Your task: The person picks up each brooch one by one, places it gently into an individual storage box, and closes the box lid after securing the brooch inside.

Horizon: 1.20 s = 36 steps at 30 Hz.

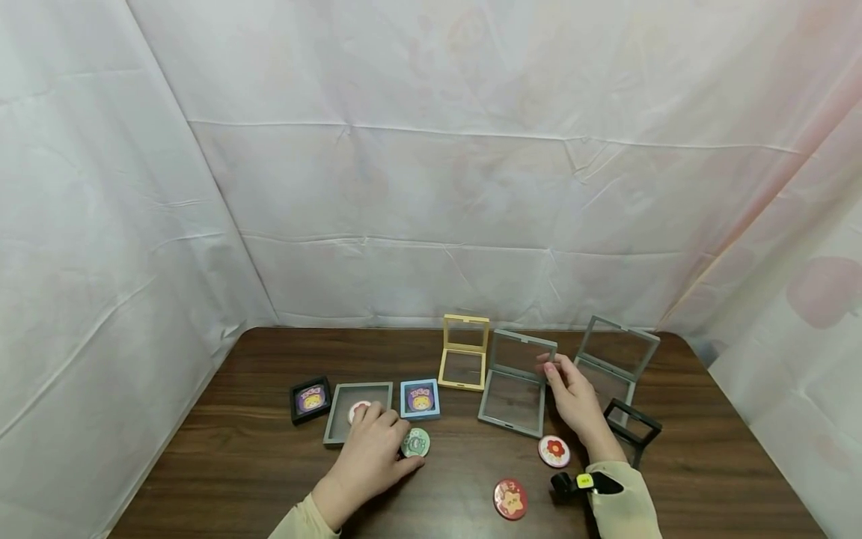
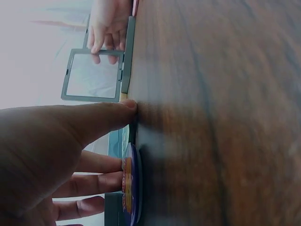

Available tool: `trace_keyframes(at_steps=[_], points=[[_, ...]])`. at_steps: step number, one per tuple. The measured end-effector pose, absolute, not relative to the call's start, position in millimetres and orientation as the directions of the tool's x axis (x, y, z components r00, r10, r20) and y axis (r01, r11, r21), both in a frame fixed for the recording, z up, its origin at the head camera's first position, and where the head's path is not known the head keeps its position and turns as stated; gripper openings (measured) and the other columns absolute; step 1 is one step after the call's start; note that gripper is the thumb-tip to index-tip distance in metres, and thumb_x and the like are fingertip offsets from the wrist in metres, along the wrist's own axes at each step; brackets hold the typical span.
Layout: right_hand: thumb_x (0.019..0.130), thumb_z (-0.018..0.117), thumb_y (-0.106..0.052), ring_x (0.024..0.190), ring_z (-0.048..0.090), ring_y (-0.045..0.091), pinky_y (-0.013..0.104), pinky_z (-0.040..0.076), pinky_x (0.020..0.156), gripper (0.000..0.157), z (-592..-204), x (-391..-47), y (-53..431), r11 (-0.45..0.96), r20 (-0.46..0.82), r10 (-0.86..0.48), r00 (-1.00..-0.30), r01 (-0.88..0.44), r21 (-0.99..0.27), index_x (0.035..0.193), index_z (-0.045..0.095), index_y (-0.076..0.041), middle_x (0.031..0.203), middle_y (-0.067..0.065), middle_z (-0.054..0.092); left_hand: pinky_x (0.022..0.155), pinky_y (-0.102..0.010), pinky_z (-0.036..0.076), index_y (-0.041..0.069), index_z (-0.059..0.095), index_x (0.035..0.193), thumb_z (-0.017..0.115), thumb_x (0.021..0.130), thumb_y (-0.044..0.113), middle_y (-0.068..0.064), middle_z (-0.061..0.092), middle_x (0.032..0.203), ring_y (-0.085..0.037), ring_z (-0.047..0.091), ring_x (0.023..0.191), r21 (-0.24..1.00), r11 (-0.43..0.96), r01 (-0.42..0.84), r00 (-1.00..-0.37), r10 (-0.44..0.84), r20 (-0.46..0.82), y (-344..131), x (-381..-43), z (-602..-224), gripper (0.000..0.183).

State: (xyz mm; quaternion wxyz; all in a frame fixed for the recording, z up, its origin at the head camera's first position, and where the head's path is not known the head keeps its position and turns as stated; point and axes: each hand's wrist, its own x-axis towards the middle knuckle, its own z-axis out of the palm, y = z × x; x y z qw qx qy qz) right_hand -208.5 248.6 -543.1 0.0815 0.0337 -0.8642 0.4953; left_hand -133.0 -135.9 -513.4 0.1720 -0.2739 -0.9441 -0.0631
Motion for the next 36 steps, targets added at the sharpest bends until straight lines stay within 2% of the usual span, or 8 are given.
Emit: trace_keyframes(at_steps=[5,10,14,23,29,36], points=[[0.12,0.042,-0.041,0.133,0.063,0.039,0.061,0.048,0.109,0.044,-542.8,-208.2,248.5,0.499,0.168,0.022,-0.986,-0.134,-0.856,0.146,0.061,-0.01,0.136,0.013,0.073,0.087,-0.051,0.044,0.018,0.078,0.094,0.095,0.078,0.057,0.004,0.068,0.09,-0.021,0.051,0.089,0.034,0.835,0.549,-0.789,0.504,0.352,-136.8,-132.7,-512.1,0.046],[0.119,0.042,-0.043,0.134,0.062,0.038,0.061,0.048,0.109,0.045,-542.1,-208.2,248.7,0.498,0.16,0.023,-0.987,-0.127,-0.858,0.146,0.062,-0.011,0.136,0.012,0.073,0.095,-0.057,0.043,0.02,0.083,0.109,0.095,0.079,0.046,0.006,0.066,0.093,-0.019,0.048,0.092,0.078,0.822,0.564,-0.801,0.523,0.291,-139.1,-132.3,-508.9,0.042],[0.119,0.042,-0.043,0.135,0.062,0.038,0.061,0.047,0.109,0.046,-542.2,-208.4,249.3,0.492,0.149,0.022,-0.989,-0.119,-0.862,0.146,0.061,-0.012,0.137,0.011,0.073,0.098,-0.059,0.04,0.021,0.083,0.118,0.094,0.077,0.041,0.007,0.065,0.095,-0.019,0.046,0.094,0.104,0.818,0.566,-0.811,0.529,0.252,-140.4,-132.7,-508.3,0.046],[0.12,0.043,-0.042,0.134,0.062,0.039,0.062,0.047,0.109,0.045,-541.1,-208.4,249.2,0.479,0.148,0.018,-0.989,-0.121,-0.869,0.146,0.061,-0.011,0.137,0.012,0.072,0.098,-0.06,0.041,0.018,0.082,0.11,0.095,0.077,0.058,0.004,0.071,0.101,-0.021,0.05,0.095,0.082,0.821,0.565,-0.801,0.522,0.293,-140.6,-133.4,-511.4,0.053],[0.12,0.043,-0.041,0.133,0.062,0.039,0.061,0.047,0.109,0.044,-540.3,-208.5,248.3,0.483,0.148,0.019,-0.989,-0.121,-0.867,0.146,0.061,-0.011,0.137,0.013,0.073,0.095,-0.058,0.042,0.021,0.082,0.107,0.092,0.083,0.058,0.004,0.07,0.1,-0.022,0.051,0.096,0.065,0.824,0.562,-0.802,0.524,0.287,-140.9,-133.8,-513.5,0.046],[0.12,0.042,-0.042,0.133,0.062,0.039,0.062,0.047,0.109,0.044,-541.5,-208.3,250.0,0.492,0.147,0.021,-0.989,-0.118,-0.863,0.146,0.061,-0.012,0.137,0.012,0.073,0.092,-0.055,0.042,0.019,0.082,0.107,0.092,0.084,0.055,0.003,0.07,0.099,-0.021,0.05,0.094,0.077,0.817,0.572,-0.801,0.536,0.266,-137.9,-135.5,-512.2,0.043]])
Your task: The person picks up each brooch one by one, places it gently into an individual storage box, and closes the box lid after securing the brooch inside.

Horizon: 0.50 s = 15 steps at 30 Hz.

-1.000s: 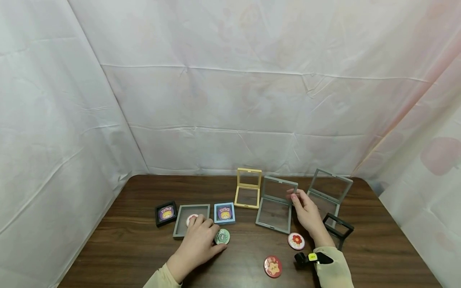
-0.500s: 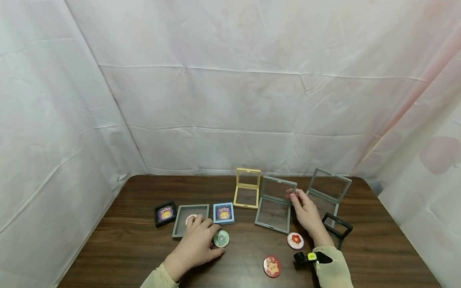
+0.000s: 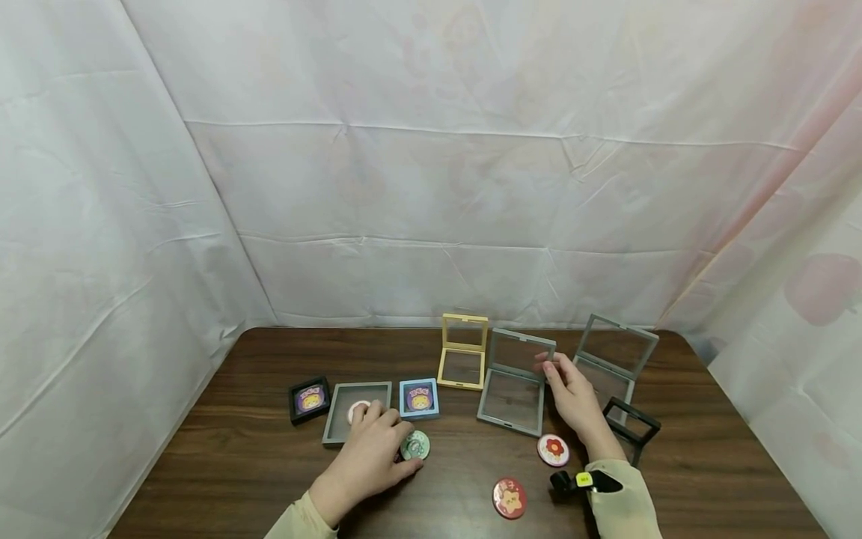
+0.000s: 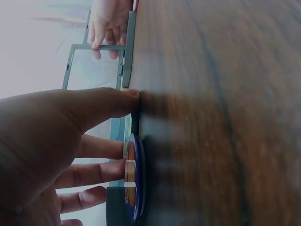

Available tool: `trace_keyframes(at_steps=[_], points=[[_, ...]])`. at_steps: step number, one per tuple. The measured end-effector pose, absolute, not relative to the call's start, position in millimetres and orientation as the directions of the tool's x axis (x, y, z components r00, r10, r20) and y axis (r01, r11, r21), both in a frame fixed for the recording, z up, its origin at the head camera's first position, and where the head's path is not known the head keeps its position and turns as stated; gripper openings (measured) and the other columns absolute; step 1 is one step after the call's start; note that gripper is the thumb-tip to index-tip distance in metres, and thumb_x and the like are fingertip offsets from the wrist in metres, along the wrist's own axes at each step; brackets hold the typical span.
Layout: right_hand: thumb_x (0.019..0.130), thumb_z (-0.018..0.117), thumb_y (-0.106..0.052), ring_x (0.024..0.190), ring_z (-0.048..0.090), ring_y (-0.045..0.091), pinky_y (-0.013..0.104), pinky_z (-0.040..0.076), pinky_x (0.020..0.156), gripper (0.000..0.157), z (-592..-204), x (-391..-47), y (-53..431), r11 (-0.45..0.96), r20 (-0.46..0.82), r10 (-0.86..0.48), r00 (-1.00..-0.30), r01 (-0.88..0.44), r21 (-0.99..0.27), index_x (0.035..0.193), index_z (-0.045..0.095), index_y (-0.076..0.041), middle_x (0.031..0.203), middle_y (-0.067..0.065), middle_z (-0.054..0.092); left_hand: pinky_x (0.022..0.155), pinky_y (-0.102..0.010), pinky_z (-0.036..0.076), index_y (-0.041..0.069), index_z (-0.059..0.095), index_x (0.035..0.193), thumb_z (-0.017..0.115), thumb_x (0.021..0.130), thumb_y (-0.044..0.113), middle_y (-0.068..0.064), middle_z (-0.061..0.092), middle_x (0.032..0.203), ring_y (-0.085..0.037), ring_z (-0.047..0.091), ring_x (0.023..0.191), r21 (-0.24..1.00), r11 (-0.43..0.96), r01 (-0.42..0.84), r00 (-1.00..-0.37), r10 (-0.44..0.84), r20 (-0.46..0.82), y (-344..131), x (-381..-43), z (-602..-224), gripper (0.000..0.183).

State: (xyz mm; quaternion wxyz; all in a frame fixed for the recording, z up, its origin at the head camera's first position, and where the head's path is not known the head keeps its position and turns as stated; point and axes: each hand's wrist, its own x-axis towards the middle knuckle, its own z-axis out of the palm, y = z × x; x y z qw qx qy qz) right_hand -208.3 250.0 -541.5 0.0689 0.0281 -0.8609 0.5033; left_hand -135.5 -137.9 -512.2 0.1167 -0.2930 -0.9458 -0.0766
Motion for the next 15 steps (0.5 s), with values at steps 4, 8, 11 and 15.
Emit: trace_keyframes(at_steps=[4,8,11,15], points=[[0.12,0.041,-0.043,0.132,0.063,0.039,0.063,0.047,0.109,0.045,-543,-208,252,0.5,0.153,0.017,-0.988,-0.124,-0.857,0.146,0.061,-0.013,0.137,0.011,0.072,0.092,-0.056,0.042,0.019,0.081,0.103,0.092,0.081,0.051,0.004,0.071,0.095,-0.02,0.051,0.092,0.074,0.819,0.569,-0.803,0.534,0.265,-134,-137,-511,0.041],[0.12,0.041,-0.042,0.13,0.064,0.039,0.063,0.049,0.107,0.044,-545,-209,253,0.512,0.173,0.004,-0.985,-0.146,-0.846,0.145,0.061,-0.012,0.134,0.011,0.073,0.091,-0.054,0.04,0.021,0.081,0.103,0.092,0.077,0.048,0.006,0.073,0.096,-0.019,0.051,0.092,0.087,0.819,0.567,-0.803,0.526,0.28,-131,-140,-510,0.039],[0.12,0.041,-0.042,0.128,0.065,0.038,0.062,0.05,0.106,0.044,-546,-210,253,0.517,0.185,-0.003,-0.983,-0.16,-0.841,0.145,0.061,-0.012,0.133,0.01,0.073,0.09,-0.051,0.039,0.023,0.08,0.103,0.092,0.075,0.044,0.007,0.073,0.098,-0.017,0.052,0.093,0.127,0.807,0.577,-0.798,0.524,0.296,-128,-143,-507,0.037],[0.12,0.041,-0.04,0.127,0.066,0.037,0.061,0.05,0.105,0.043,-546,-210,253,0.52,0.194,-0.006,-0.981,-0.169,-0.837,0.145,0.062,-0.012,0.132,0.01,0.074,0.092,-0.05,0.038,0.023,0.078,0.104,0.091,0.076,0.042,0.008,0.074,0.1,-0.017,0.053,0.093,0.184,0.778,0.601,-0.783,0.529,0.327,-121,-150,-500,0.036]])
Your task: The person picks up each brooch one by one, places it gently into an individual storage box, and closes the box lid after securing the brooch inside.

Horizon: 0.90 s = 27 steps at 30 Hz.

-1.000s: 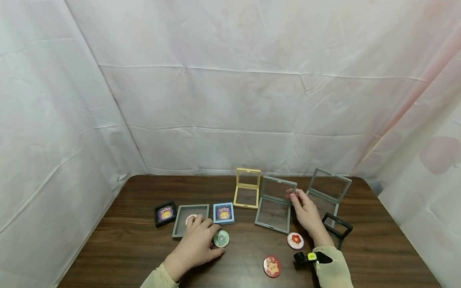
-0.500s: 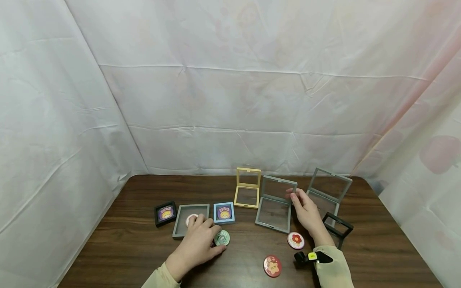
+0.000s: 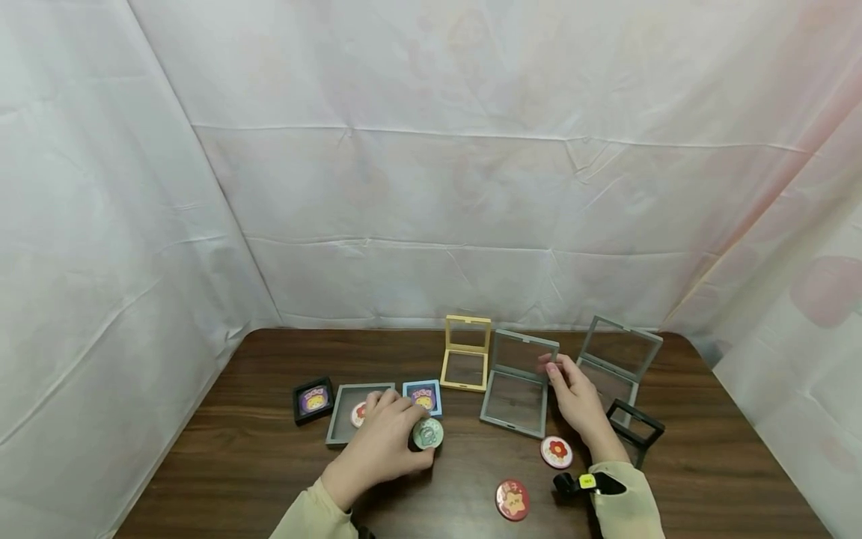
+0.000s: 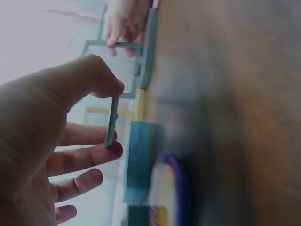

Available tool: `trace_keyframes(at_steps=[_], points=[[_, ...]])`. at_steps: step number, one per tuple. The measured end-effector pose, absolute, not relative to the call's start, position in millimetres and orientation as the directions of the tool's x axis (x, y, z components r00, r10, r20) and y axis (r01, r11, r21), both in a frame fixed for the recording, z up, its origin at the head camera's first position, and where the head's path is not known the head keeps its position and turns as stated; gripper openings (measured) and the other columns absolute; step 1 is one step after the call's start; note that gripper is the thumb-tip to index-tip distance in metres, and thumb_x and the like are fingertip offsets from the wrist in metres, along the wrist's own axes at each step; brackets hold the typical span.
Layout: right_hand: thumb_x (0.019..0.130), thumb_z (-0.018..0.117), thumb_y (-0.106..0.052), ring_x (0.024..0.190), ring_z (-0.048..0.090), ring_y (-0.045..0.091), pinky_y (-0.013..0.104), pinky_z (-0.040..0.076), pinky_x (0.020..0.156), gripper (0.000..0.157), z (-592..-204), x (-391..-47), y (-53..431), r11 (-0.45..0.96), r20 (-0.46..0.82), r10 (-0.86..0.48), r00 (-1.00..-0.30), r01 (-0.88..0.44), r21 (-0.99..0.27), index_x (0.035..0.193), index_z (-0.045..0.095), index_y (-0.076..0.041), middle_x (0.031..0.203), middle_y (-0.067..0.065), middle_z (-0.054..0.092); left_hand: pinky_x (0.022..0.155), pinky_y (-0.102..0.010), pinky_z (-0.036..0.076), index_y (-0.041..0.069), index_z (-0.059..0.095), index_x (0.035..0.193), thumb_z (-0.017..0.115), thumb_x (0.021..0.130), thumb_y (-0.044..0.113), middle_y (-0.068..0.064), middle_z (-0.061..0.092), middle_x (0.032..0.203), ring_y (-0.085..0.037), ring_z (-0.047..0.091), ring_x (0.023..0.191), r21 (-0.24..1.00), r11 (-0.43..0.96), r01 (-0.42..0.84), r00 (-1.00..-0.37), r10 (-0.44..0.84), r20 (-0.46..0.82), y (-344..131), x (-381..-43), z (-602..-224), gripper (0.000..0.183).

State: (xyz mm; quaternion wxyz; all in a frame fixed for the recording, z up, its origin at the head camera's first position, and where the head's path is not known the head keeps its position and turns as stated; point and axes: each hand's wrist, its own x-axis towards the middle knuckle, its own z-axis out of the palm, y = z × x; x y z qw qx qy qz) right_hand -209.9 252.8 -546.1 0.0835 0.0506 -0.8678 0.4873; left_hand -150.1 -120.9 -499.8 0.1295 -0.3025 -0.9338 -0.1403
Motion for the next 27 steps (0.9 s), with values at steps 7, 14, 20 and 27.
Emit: trace_keyframes(at_steps=[7,14,20,27], points=[[0.12,0.04,-0.04,0.129,0.065,0.04,0.063,0.05,0.106,0.044,-545,-209,254,0.528,0.195,-0.007,-0.981,-0.169,-0.832,0.145,0.062,-0.011,0.133,0.012,0.074,0.093,-0.045,0.035,0.024,0.078,0.109,0.092,0.08,0.04,0.01,0.073,0.105,-0.012,0.052,0.095,0.293,0.715,0.634,-0.77,0.553,0.317,-90,-167,-489,0.036],[0.12,0.04,-0.042,0.127,0.066,0.038,0.062,0.051,0.103,0.045,-545,-210,253,0.547,0.206,0.002,-0.979,-0.171,-0.82,0.144,0.063,-0.012,0.132,0.01,0.074,0.091,-0.039,0.039,0.022,0.077,0.122,0.091,0.084,0.038,0.011,0.074,0.113,-0.01,0.059,0.1,0.335,0.69,0.642,-0.767,0.58,0.276,-57,-185,-493,0.043],[0.12,0.04,-0.042,0.127,0.066,0.037,0.061,0.051,0.103,0.043,-546,-211,251,0.551,0.209,0.012,-0.978,-0.168,-0.817,0.142,0.063,-0.013,0.131,0.009,0.075,0.087,-0.035,0.041,0.02,0.077,0.125,0.089,0.087,0.039,0.011,0.075,0.113,-0.009,0.059,0.099,0.375,0.678,0.632,-0.774,0.573,0.269,-38,-198,-499,0.044],[0.12,0.042,-0.04,0.123,0.068,0.033,0.055,0.052,0.1,0.041,-546,-212,249,0.56,0.224,0.028,-0.974,-0.171,-0.811,0.14,0.065,-0.013,0.128,0.008,0.077,0.091,-0.036,0.042,0.022,0.078,0.127,0.085,0.087,0.039,0.009,0.075,0.117,-0.013,0.061,0.102,0.372,0.694,0.616,-0.787,0.556,0.267,-21,-208,-503,0.044]])
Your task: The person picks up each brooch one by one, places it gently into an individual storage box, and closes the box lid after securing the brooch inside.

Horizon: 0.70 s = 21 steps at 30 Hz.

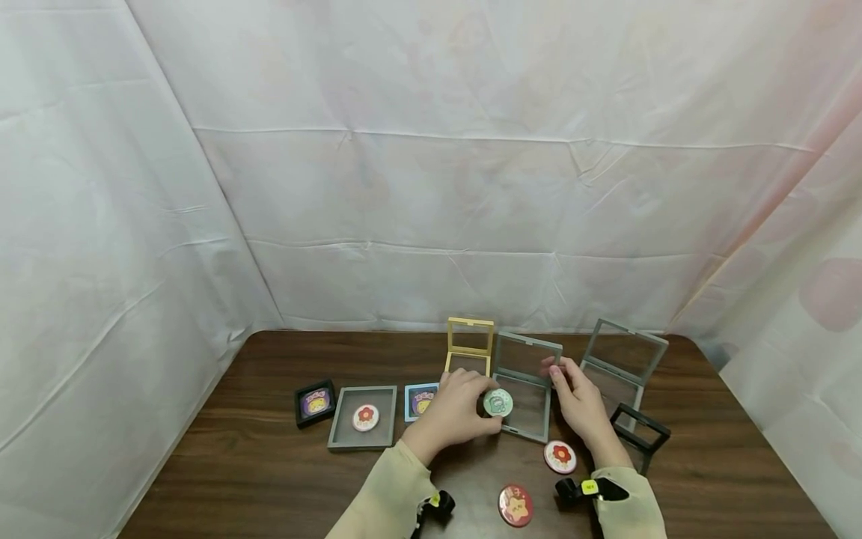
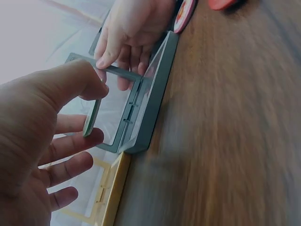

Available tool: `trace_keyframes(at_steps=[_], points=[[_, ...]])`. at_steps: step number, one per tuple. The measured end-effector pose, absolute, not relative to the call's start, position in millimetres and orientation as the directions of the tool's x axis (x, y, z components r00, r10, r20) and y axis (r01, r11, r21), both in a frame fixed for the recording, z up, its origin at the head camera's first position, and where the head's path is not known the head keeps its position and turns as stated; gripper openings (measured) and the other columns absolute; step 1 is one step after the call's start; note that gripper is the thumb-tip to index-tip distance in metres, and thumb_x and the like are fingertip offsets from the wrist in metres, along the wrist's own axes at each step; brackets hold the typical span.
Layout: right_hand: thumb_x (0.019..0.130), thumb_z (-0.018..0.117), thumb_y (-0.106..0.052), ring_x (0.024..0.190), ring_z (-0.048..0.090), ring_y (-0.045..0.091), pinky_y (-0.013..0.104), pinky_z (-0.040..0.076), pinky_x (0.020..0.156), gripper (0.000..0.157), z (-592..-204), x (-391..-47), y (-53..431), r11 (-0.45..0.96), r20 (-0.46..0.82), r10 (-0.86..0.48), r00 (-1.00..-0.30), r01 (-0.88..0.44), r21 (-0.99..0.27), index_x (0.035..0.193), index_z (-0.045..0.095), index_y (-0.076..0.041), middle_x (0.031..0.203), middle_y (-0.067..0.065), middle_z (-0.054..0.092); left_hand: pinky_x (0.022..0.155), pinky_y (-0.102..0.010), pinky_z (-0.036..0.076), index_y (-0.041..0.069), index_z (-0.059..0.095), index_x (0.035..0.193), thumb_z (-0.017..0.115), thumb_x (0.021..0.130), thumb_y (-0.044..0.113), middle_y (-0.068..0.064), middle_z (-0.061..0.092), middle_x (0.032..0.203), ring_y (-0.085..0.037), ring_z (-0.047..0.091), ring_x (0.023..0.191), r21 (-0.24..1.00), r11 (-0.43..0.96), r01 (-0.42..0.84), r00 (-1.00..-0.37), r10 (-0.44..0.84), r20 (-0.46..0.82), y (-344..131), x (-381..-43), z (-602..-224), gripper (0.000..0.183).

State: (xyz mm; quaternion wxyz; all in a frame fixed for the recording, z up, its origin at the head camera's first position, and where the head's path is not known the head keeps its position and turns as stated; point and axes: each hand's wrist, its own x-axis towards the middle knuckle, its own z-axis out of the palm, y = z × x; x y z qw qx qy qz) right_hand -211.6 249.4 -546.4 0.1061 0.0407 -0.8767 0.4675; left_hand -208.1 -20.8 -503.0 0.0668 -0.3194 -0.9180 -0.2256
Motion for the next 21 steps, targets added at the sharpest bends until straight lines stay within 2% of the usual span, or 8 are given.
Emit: trace_keyframes(at_steps=[4,11,21], points=[[0.12,0.043,-0.038,0.122,0.068,0.032,0.054,0.052,0.099,0.039,-546,-211,249,0.563,0.231,0.032,-0.972,-0.173,-0.808,0.139,0.065,-0.012,0.127,0.009,0.077,0.089,-0.036,0.041,0.023,0.079,0.129,0.085,0.087,0.041,0.01,0.075,0.114,-0.012,0.061,0.101,0.367,0.705,0.607,-0.795,0.539,0.278,-12,-214,-507,0.046],[0.12,0.042,-0.037,0.123,0.068,0.037,0.059,0.052,0.101,0.038,-546,-211,249,0.559,0.233,0.025,-0.972,-0.18,-0.81,0.138,0.065,-0.012,0.128,0.01,0.076,0.086,-0.035,0.038,0.023,0.08,0.13,0.087,0.087,0.042,0.008,0.077,0.118,-0.013,0.061,0.103,0.354,0.705,0.614,-0.789,0.537,0.299,-2,-221,-515,0.048],[0.12,0.041,-0.038,0.123,0.069,0.036,0.058,0.053,0.101,0.038,-548,-212,249,0.559,0.231,0.024,-0.973,-0.179,-0.81,0.138,0.064,-0.014,0.127,0.01,0.076,0.085,-0.037,0.037,0.025,0.08,0.131,0.088,0.088,0.044,0.008,0.077,0.117,-0.014,0.059,0.102,0.322,0.717,0.618,-0.784,0.531,0.322,3,-223,-522,0.048]])
